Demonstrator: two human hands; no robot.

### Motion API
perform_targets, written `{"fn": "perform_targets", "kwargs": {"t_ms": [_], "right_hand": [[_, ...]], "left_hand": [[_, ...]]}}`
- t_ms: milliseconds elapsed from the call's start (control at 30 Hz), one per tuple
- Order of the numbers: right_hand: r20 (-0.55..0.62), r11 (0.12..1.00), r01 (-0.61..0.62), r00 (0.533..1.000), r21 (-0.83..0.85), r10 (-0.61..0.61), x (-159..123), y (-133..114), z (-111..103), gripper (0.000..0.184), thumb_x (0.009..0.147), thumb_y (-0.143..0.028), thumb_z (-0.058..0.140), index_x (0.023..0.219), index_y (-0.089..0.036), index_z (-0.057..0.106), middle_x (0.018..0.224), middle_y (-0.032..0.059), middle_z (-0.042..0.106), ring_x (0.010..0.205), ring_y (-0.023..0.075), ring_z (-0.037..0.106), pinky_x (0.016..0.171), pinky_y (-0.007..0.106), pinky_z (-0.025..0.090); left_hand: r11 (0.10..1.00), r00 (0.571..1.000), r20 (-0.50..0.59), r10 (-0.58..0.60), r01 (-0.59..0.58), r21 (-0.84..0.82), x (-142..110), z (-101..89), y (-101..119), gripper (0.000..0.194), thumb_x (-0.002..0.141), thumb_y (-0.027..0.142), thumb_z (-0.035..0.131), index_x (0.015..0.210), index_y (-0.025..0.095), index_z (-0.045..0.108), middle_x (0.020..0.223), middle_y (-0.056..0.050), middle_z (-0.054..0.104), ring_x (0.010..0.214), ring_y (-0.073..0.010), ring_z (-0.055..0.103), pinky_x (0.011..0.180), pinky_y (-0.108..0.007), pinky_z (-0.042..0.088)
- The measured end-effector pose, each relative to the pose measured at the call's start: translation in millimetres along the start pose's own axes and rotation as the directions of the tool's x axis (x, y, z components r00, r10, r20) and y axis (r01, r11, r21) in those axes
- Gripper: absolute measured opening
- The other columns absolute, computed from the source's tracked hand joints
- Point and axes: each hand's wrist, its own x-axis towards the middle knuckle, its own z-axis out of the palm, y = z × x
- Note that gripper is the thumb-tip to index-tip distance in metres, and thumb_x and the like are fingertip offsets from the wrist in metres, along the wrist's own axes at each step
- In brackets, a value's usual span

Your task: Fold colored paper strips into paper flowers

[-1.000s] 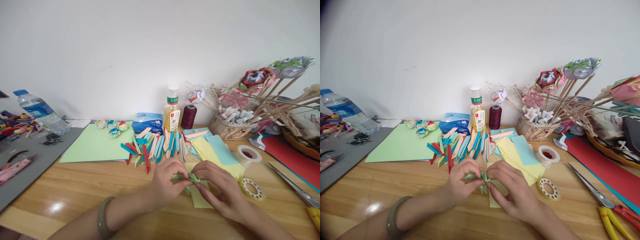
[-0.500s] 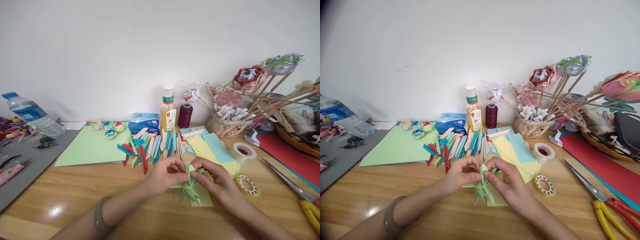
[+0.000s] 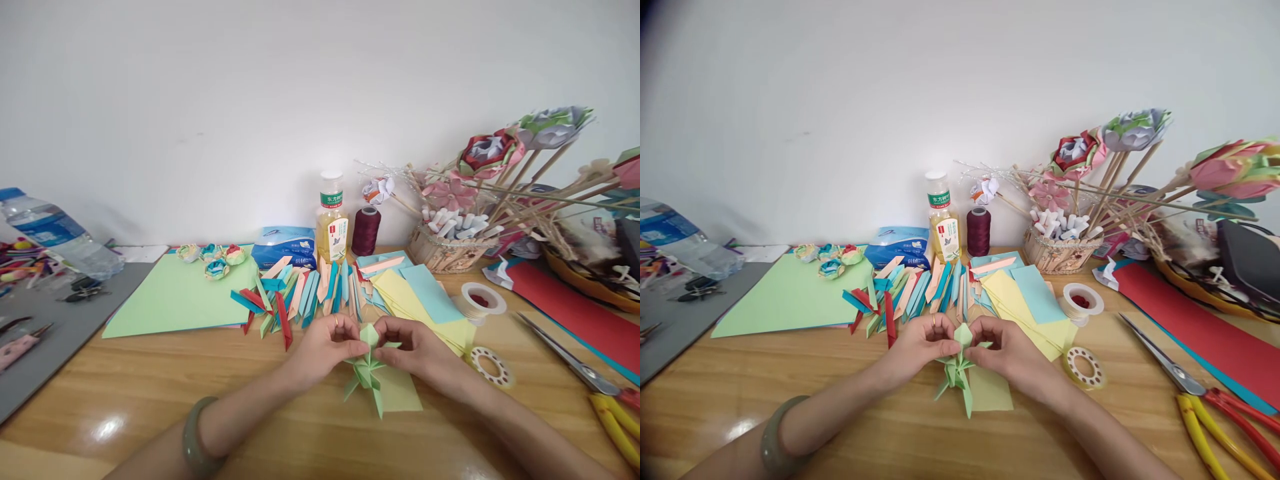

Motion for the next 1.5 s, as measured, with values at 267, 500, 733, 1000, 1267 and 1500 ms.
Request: {"fn": "perform_targets", "kwargs": {"t_ms": [267,500,733,1000,1267,1500], "right_hand": [[-0.063,0.999,-0.018,0.998,0.040,0.020,1.9,5.3,3.0,0.011,0.071,-0.028,0.058,0.072,-0.017,0.058,0.069,-0.0013,0.058,0.064,0.0124,0.054,0.060,0.025,0.042],[-0.213,0.999,0.005,0.977,-0.046,-0.015,1.8,8.9,13.1,0.007,0.069,-0.025,0.058,0.069,-0.017,0.056,0.065,-0.0022,0.057,0.062,0.0128,0.053,0.058,0.024,0.042],[-0.179,0.996,-0.051,0.982,0.077,0.064,-0.5,6.8,13.1,0.019,0.071,-0.036,0.058,0.075,-0.018,0.053,0.064,-0.0027,0.054,0.056,0.0109,0.048,0.052,0.023,0.038],[-0.228,0.995,-0.099,0.969,-0.004,0.095,0.3,3.9,14.1,0.017,0.066,-0.033,0.059,0.064,-0.017,0.054,0.061,-0.0027,0.053,0.054,0.0107,0.046,0.050,0.023,0.036],[-0.265,0.999,-0.002,0.964,-0.049,-0.011,-4.2,4.0,19.6,0.014,0.074,-0.031,0.055,0.070,-0.018,0.053,0.065,-0.0022,0.053,0.058,0.0115,0.048,0.051,0.022,0.037],[-0.314,0.953,0.135,0.923,-0.272,-0.221,-9.0,6.7,23.3,0.009,0.078,-0.025,0.051,0.071,-0.019,0.051,0.068,-0.0001,0.058,0.064,0.0140,0.054,0.058,0.025,0.044]], "left_hand": [[0.991,0.999,-0.003,-0.048,0.047,-0.124,1.4,-0.6,-0.5,0.024,0.054,0.020,0.076,0.067,0.012,0.058,0.067,0.001,0.058,0.063,-0.0082,0.053,0.062,-0.022,0.041],[0.979,0.997,-0.052,-0.056,0.045,-0.200,0.0,4.9,0.5,0.025,0.052,0.021,0.077,0.067,0.013,0.059,0.066,0.001,0.059,0.062,-0.0088,0.054,0.061,-0.023,0.043],[0.973,0.996,-0.073,-0.050,0.033,-0.227,-1.9,7.3,3.5,0.025,0.052,0.018,0.076,0.067,0.012,0.057,0.065,0.002,0.059,0.061,-0.0073,0.053,0.063,-0.021,0.042],[0.974,0.996,-0.080,-0.050,0.031,-0.224,-2.1,8.3,3.6,0.022,0.052,0.020,0.075,0.066,0.013,0.060,0.065,0.002,0.058,0.061,-0.0078,0.052,0.061,-0.022,0.041],[0.983,0.995,-0.098,-0.016,-0.002,-0.182,-2.5,8.6,2.0,0.018,0.054,0.018,0.072,0.064,0.013,0.058,0.064,0.002,0.058,0.060,-0.0080,0.052,0.059,-0.021,0.042],[0.992,0.988,-0.130,0.089,-0.099,-0.074,-4.9,9.7,-1.7,0.011,0.062,0.014,0.065,0.064,0.014,0.054,0.064,0.002,0.056,0.060,-0.0079,0.052,0.057,-0.021,0.042]]}}
